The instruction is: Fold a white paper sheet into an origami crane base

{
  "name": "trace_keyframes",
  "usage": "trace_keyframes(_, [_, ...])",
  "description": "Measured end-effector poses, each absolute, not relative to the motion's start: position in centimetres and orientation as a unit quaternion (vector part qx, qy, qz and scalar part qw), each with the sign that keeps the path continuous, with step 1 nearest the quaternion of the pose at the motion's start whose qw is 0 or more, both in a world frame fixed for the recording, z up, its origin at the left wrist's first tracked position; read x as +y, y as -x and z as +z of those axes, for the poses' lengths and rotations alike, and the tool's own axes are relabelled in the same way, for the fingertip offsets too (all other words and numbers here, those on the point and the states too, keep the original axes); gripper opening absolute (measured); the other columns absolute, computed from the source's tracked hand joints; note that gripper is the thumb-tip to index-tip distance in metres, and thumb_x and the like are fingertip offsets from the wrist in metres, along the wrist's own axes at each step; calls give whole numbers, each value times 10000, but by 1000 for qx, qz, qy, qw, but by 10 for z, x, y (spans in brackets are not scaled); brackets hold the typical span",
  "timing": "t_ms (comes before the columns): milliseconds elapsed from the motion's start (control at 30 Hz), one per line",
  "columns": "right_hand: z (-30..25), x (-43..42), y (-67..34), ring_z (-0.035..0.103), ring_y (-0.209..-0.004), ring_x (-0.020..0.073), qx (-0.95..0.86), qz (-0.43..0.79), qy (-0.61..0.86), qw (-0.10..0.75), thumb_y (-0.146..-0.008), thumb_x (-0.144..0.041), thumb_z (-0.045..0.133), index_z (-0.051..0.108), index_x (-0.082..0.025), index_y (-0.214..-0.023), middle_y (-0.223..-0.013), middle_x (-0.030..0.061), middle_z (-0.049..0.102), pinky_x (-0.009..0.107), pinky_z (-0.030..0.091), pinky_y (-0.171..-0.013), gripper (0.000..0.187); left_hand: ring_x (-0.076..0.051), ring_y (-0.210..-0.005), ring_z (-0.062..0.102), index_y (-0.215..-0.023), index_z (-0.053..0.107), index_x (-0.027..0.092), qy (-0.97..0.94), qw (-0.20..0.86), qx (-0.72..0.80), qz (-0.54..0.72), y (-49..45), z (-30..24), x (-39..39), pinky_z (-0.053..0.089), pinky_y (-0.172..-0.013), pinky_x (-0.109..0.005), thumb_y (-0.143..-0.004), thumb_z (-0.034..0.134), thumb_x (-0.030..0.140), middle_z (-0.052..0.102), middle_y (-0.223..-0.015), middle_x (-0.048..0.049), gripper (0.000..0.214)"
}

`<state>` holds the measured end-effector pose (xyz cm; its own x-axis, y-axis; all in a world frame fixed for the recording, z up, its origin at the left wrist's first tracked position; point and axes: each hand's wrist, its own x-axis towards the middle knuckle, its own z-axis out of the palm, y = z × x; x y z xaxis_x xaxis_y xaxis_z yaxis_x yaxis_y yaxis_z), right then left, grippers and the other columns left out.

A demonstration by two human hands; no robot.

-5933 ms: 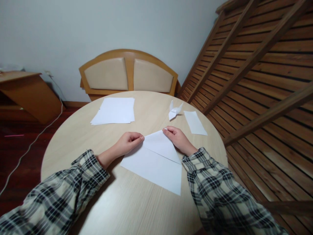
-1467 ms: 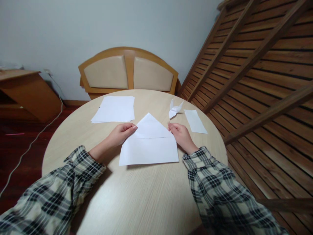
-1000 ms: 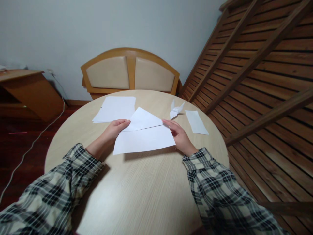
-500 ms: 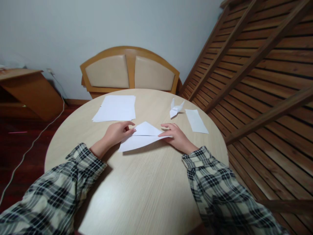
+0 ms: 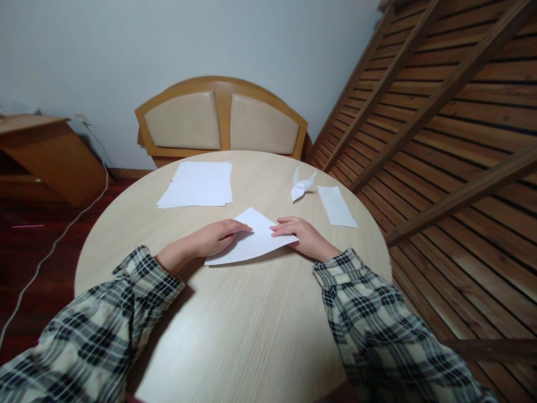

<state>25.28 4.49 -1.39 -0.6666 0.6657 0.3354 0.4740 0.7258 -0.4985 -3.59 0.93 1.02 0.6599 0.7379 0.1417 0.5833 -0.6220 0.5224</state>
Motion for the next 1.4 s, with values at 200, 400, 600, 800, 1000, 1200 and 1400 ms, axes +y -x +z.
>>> trace_keyframes(200, [-6,36,-248,654,-1018,215,-845,237,383,289,-832,-249,685,755,-250,-955,-1031,64,731,424,488,-952,141,-246,-1117,604,-1100,696,244,-819,345,413,200,39,25,4,401,-1030,-385,-895,440,365,686,-1213,-59,349])
trace_keyframes(400, [-3,34,-250,663,-826,203,-786,290,449,310,-828,-325,675,731,-152,-918,-925,98,715,355,524,-777,203,-284,-1037,633,-1081,696,205,-668,506,455,301,39,27,-6,465,-921,-383,-901,295,678,711,-1131,-121,647])
trace_keyframes(600, [-3,36,-252,594,-632,194,-748,254,546,279,-817,-464,648,694,-121,-722,-673,76,655,303,447,-562,359,-276,-911,655,-933,718,174,-585,539,472,379,49,15,1,516,-800,-356,-844,345,749,736,-928,-152,691])
trace_keyframes(800, [-3,37,-251,563,-607,173,-740,243,560,283,-775,-450,684,676,-122,-732,-667,64,636,276,385,-523,331,-265,-863,653,-911,729,175,-689,471,471,285,47,20,4,518,-793,-370,-656,767,422,740,-968,-103,357])
trace_keyframes(1000, [-4,36,-248,618,-670,204,-729,251,565,294,-789,-444,668,708,-113,-773,-748,96,698,292,410,-569,334,-186,-562,515,-642,654,171,-674,292,593,329,35,6,11,377,-520,-297,-691,726,450,615,-616,-53,292])
trace_keyframes(1200, [0,32,-243,647,-763,235,-732,210,582,288,-826,-386,651,734,-129,-817,-846,126,732,315,433,-640,270,-181,-554,471,-656,607,206,-694,195,598,350,29,-1,14,291,-538,-304,-803,621,470,599,-606,-42,302])
trace_keyframes(1400, [0,32,-241,598,-776,236,-755,111,604,229,-861,-420,614,731,-155,-795,-793,112,703,336,411,-689,297,-211,-665,557,-867,648,201,-742,94,610,263,20,1,9,334,-614,-317,-877,498,365,677,-789,-82,222])
